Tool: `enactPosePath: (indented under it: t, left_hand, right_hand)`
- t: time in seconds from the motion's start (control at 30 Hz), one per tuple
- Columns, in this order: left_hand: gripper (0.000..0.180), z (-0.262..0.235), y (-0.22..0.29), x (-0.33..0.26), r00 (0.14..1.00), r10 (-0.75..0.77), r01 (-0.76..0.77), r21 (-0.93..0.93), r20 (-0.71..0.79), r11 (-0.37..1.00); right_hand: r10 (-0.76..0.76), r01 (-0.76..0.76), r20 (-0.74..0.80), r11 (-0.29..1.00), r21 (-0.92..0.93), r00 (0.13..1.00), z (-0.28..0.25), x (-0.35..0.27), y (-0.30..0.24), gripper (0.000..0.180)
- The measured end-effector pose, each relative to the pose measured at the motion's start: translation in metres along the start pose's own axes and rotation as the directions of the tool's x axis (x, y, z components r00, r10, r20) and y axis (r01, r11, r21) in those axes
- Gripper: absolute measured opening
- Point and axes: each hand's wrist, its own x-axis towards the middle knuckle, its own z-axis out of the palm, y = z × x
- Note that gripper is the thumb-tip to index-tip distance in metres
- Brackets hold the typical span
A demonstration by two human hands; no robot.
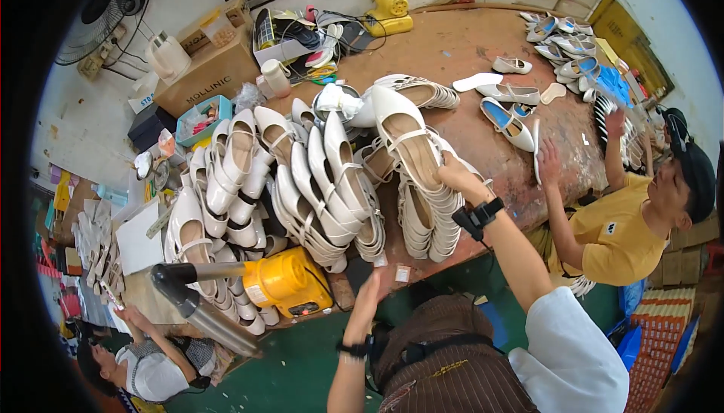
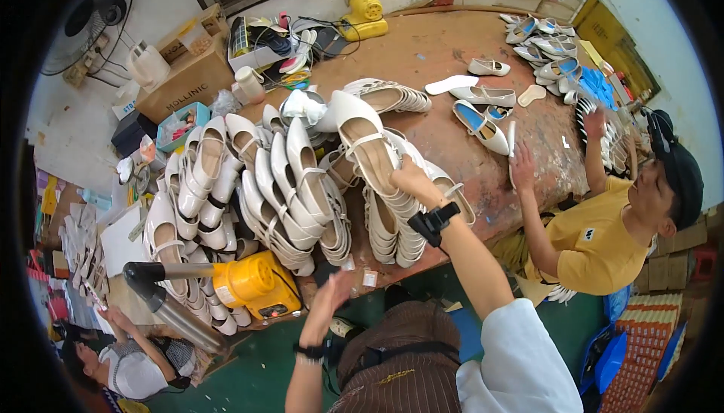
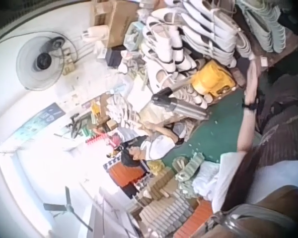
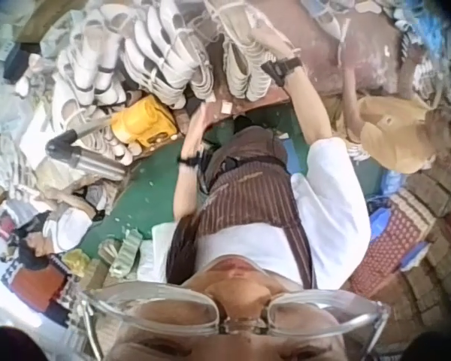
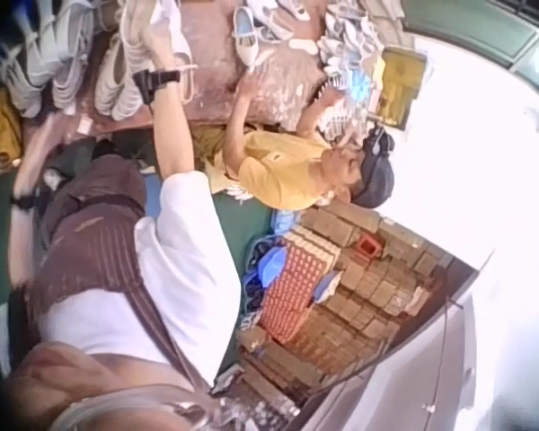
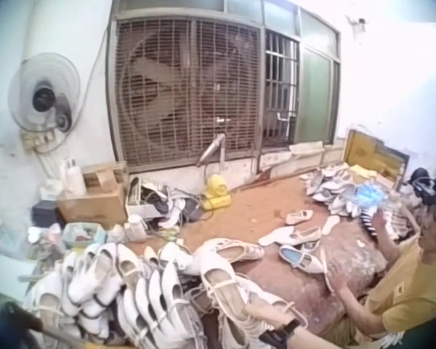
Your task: Processing and cleaning white dress shoes at a manufacturing workbench.
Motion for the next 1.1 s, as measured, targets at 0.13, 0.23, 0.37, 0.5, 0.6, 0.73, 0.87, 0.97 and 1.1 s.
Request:
enactPosePath:
  t: [0.13,0.23,0.37,0.5,0.6,0.73,0.87,0.97,1.1]
  left_hand:
    - [0.081,0.075,0.055,0.131,0.999,0.003,-0.01,-0.206,-0.035,0.979]
    - [0.084,0.098,0.062,0.201,0.979,-0.157,0.077,-0.485,-0.128,0.871]
    - [0.076,0.132,0.064,0.225,1.0,0.002,-0.017,-0.505,-0.03,0.863]
    - [0.075,0.141,0.064,0.222,0.999,0.037,-0.038,-0.536,-0.012,0.844]
    - [0.081,0.14,0.063,0.214,0.987,0.147,-0.161,-0.533,-0.068,0.831]
    - [0.078,0.13,0.059,0.208,0.936,0.314,-0.351,-0.411,-0.156,0.842]
    - [0.069,0.137,0.083,0.173,0.926,0.342,-0.376,-0.451,-0.157,0.81]
    - [0.062,0.136,0.108,0.14,0.879,0.453,-0.477,-0.268,-0.15,0.837]
    - [0.074,0.117,0.12,0.104,0.835,0.53,-0.54,-0.416,-0.151,0.732]
  right_hand:
    - [0.015,-0.015,0.019,1.0,0.018,1.0,-0.012,-0.001,0.02,0.083]
    - [-0.014,0.012,0.038,0.999,0.034,0.999,-0.016,-0.015,0.01,0.082]
    - [-0.034,0.033,0.012,0.995,0.094,0.999,-0.028,-0.015,0.029,0.081]
    - [-0.113,0.085,0.055,0.928,0.362,0.992,-0.035,-0.021,0.039,0.083]
    - [-0.153,0.081,0.108,0.866,0.494,0.982,-0.047,-0.037,0.028,0.084]
    - [-0.19,0.066,0.16,0.817,0.573,0.969,-0.069,-0.053,0.014,0.077]
    - [-0.155,0.006,0.159,0.736,0.677,0.975,-0.087,-0.069,0.003,0.054]
    - [-0.116,-0.047,0.171,0.679,0.733,0.979,-0.103,-0.071,0.03,0.056]
    - [-0.138,-0.064,0.155,0.51,0.858,0.978,-0.113,-0.099,0.009,0.042]
